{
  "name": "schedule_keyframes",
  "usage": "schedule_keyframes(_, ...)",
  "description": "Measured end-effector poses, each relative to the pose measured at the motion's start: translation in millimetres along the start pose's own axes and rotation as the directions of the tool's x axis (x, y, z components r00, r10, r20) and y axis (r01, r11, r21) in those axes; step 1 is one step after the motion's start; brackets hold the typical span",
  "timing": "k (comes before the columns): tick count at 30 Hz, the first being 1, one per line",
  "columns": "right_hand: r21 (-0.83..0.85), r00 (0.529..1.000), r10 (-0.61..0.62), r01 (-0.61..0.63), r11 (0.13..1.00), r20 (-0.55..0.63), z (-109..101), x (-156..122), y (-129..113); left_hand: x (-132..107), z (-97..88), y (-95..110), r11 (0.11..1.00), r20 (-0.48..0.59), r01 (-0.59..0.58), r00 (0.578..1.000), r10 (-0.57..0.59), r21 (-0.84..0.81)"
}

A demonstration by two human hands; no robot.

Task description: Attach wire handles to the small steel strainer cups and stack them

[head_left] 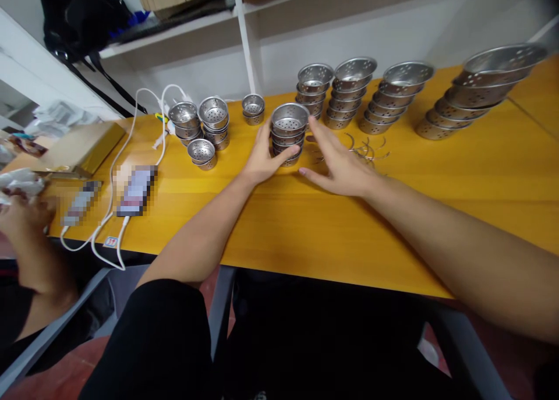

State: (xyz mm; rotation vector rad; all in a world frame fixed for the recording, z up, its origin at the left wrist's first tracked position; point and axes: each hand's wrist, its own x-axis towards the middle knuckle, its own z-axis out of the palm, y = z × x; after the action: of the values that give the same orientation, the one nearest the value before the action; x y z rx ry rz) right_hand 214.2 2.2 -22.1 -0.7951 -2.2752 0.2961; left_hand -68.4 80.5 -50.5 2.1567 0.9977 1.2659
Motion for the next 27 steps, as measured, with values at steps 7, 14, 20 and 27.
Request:
schedule_keyframes(7,-0.007,1.0,0.02,-0.021,1.0,-0.011,-1.2,-4.3,4.2,1.5,-3.6,-18.0,0.972,-0.181,0.234,0.957,-0.227,0.015)
schedule_keyframes(14,-0.014,1.0,0.003,-0.002,1.0,0.026,-0.3,-4.4,-3.3,2.4,-6.1,-17.7,0.98,-0.109,0.195,0.974,-0.197,-0.023)
schedule_keyframes(20,-0.015,0.999,-0.005,0.006,1.0,0.039,4.6,-4.7,-1.7,13.8,-40.7,-22.3,0.941,-0.029,0.178,0.984,-0.178,0.287)
schedule_keyframes(27,-0.024,0.999,0.0,0.001,1.0,0.05,5.6,-5.2,0.8,77.9,-51.9,-55.9,0.918,-0.066,0.319,0.948,-0.313,0.237)
